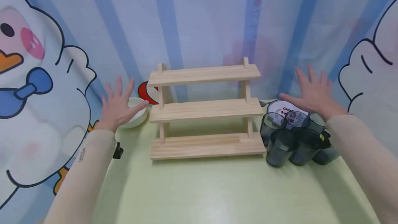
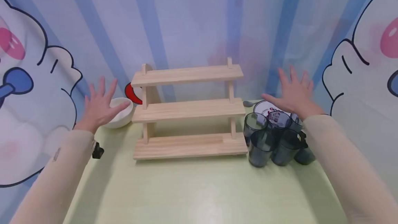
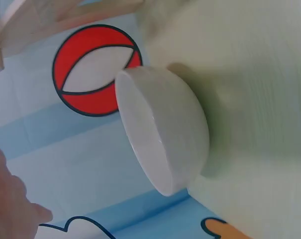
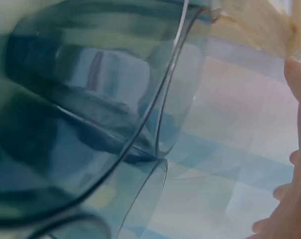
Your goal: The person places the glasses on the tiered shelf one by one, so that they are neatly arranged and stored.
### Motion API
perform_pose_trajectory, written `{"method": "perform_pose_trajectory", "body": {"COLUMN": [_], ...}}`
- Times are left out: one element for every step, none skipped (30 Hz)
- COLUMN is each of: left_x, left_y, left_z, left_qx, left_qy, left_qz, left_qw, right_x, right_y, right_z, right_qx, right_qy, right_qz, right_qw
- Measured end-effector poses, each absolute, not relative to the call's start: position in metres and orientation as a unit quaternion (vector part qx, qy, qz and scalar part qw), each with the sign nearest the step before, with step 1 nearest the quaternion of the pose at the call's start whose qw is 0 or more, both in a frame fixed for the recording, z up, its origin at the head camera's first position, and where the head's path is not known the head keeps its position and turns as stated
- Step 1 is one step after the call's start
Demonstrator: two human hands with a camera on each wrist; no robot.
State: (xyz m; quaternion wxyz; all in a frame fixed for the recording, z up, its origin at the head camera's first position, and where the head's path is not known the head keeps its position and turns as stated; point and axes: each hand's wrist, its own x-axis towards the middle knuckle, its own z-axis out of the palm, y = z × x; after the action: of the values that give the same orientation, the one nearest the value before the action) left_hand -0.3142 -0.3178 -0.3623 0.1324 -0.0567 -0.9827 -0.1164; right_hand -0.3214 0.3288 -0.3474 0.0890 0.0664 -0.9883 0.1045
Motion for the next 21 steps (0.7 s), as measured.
{"method": "perform_pose_trajectory", "body": {"left_x": [-0.313, -0.313, -0.312, -0.312, -0.311, -0.311, -0.310, -0.309, -0.308, -0.308, -0.307, -0.306, -0.304, -0.303, -0.302, -0.301, -0.300, -0.299, -0.299, -0.300, -0.300], "left_y": [-0.316, -0.315, -0.313, -0.311, -0.309, -0.307, -0.305, -0.303, -0.301, -0.300, -0.298, -0.297, -0.295, -0.294, -0.293, -0.291, -0.289, -0.287, -0.285, -0.284, -0.282], "left_z": [-0.363, -0.363, -0.364, -0.366, -0.367, -0.368, -0.369, -0.371, -0.372, -0.373, -0.374, -0.374, -0.375, -0.376, -0.378, -0.380, -0.383, -0.386, -0.389, -0.392, -0.396], "left_qx": [-0.059, -0.063, -0.066, -0.070, -0.074, -0.079, -0.083, -0.087, -0.089, -0.091, -0.094, -0.096, -0.095, -0.096, -0.096, -0.097, -0.097, -0.097, -0.095, -0.096, -0.096], "left_qy": [-0.982, -0.980, -0.978, -0.976, -0.974, -0.970, -0.966, -0.962, -0.958, -0.954, -0.950, -0.945, -0.941, -0.938, -0.934, -0.928, -0.922, -0.915, -0.909, -0.903, -0.896], "left_qz": [-0.130, -0.145, -0.158, -0.173, -0.187, -0.203, -0.219, -0.236, -0.250, -0.265, -0.279, -0.292, -0.306, -0.319, -0.333, -0.351, -0.370, -0.388, -0.405, -0.419, -0.434], "left_qw": [0.127, 0.121, 0.116, 0.112, 0.108, 0.106, 0.106, 0.107, 0.108, 0.107, 0.108, 0.108, 0.105, 0.100, 0.091, 0.077, 0.063, 0.046, 0.029, 0.014, 0.000], "right_x": [-0.318, -0.314, -0.310, -0.305, -0.299, -0.293, -0.287, -0.282, -0.276, -0.271, -0.267, -0.264, -0.260, -0.258, -0.255, -0.251, -0.247, -0.243, -0.239, -0.236, -0.232], "right_y": [0.331, 0.333, 0.335, 0.338, 0.340, 0.343, 0.346, 0.348, 0.351, 0.353, 0.355, 0.357, 0.358, 0.359, 0.361, 0.363, 0.365, 0.368, 0.370, 0.373, 0.375], "right_z": [-0.347, -0.346, -0.345, -0.344, -0.343, -0.342, -0.340, -0.339, -0.338, -0.337, -0.337, -0.337, -0.338, -0.339, -0.340, -0.342, -0.345, -0.348, -0.352, -0.355, -0.359], "right_qx": [0.070, 0.073, 0.076, 0.080, 0.082, 0.083, 0.083, 0.083, 0.084, 0.087, 0.088, 0.089, 0.090, 0.092, 0.092, 0.090, 0.086, 0.085, 0.085, 0.084, 0.082], "right_qy": [-0.987, -0.985, -0.983, -0.981, -0.979, -0.977, -0.975, -0.974, -0.972, -0.971, -0.970, -0.969, -0.967, -0.966, -0.964, -0.963, -0.962, -0.961, -0.959, -0.958, -0.957], "right_qz": [0.114, 0.126, 0.140, 0.153, 0.164, 0.176, 0.187, 0.194, 0.200, 0.206, 0.207, 0.209, 0.211, 0.214, 0.217, 0.221, 0.225, 0.231, 0.237, 0.241, 0.243], "right_qw": [0.091, 0.092, 0.092, 0.089, 0.089, 0.086, 0.085, 0.086, 0.087, 0.089, 0.095, 0.102, 0.109, 0.116, 0.121, 0.125, 0.128, 0.129, 0.129, 0.131, 0.132]}}
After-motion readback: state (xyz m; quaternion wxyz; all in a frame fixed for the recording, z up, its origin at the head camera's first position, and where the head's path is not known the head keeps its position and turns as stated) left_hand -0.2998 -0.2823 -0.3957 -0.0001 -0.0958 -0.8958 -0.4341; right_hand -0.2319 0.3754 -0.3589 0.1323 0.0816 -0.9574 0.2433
